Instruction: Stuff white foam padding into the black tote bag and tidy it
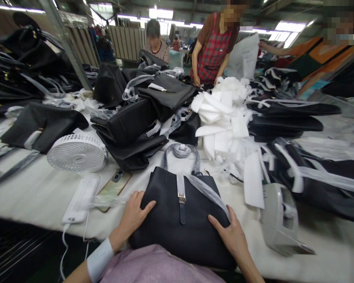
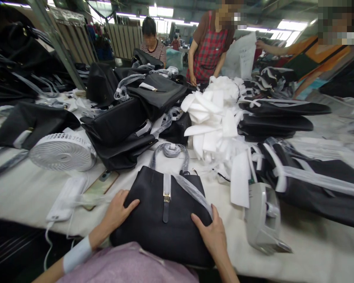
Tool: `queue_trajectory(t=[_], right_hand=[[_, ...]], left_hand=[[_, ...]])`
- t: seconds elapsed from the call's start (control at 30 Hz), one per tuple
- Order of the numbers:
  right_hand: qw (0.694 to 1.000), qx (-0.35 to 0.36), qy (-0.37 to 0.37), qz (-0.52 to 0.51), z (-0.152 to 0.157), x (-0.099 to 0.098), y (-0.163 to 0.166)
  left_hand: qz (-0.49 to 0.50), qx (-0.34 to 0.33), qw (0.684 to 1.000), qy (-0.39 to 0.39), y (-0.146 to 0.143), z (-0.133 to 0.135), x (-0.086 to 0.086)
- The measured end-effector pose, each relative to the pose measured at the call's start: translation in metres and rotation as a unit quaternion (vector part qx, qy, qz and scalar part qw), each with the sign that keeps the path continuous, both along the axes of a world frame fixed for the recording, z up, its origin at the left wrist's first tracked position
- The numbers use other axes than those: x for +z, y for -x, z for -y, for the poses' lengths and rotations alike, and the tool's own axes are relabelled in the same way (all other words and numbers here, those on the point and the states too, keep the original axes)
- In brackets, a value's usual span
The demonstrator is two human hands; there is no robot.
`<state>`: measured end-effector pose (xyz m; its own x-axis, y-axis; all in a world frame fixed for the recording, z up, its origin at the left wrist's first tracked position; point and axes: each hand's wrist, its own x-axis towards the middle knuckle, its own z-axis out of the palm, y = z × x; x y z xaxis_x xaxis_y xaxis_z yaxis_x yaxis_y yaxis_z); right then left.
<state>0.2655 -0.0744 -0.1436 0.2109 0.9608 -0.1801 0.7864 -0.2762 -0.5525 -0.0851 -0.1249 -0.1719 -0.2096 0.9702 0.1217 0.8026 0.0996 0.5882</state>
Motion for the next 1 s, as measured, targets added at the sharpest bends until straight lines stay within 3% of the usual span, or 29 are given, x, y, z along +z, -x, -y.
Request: queue_trajectory(t=[0.13,0.27,0.43,0.6,0.67,0.73,0.83,0.9,1.0], right_hand=[[0.999,0.017,-0.046,-0.003,-0.001,0.003,0.023],[0.998,0.001,-0.068,-0.001,-0.005,-0.001,0.038],[1.000,-0.007,-0.025,-0.011,-0.018,0.000,0.017],[0.999,0.013,-0.033,-0.005,-0.026,0.004,0.002],[0.999,0.015,-0.041,0.006,-0.025,0.002,0.003],[0.998,0.012,-0.053,0.019,-0.022,0.000,0.005],[0.997,0.023,-0.069,0.022,-0.020,-0.002,0.004],[0.996,0.039,-0.078,0.007,-0.023,-0.002,-0.001],[0.995,0.026,-0.094,0.005,-0.035,0.001,-0.017]], left_hand=[[0.008,0.043,0.998,-0.054,0.017,-0.011,-0.001],[-0.020,0.038,0.998,-0.037,0.031,-0.017,-0.001],[-0.087,0.030,0.996,0.008,0.028,-0.006,0.001],[-0.225,0.060,0.971,-0.059,0.010,-0.004,0.026],[-0.258,-0.014,0.962,-0.088,-0.008,-0.008,0.038],[-0.259,-0.146,0.950,-0.093,-0.032,-0.014,0.045],[-0.234,-0.303,0.922,-0.066,-0.067,-0.019,0.042],[-0.222,-0.340,0.913,-0.046,-0.083,-0.020,0.034],[-0.219,-0.343,0.913,-0.022,-0.091,-0.021,0.024]])
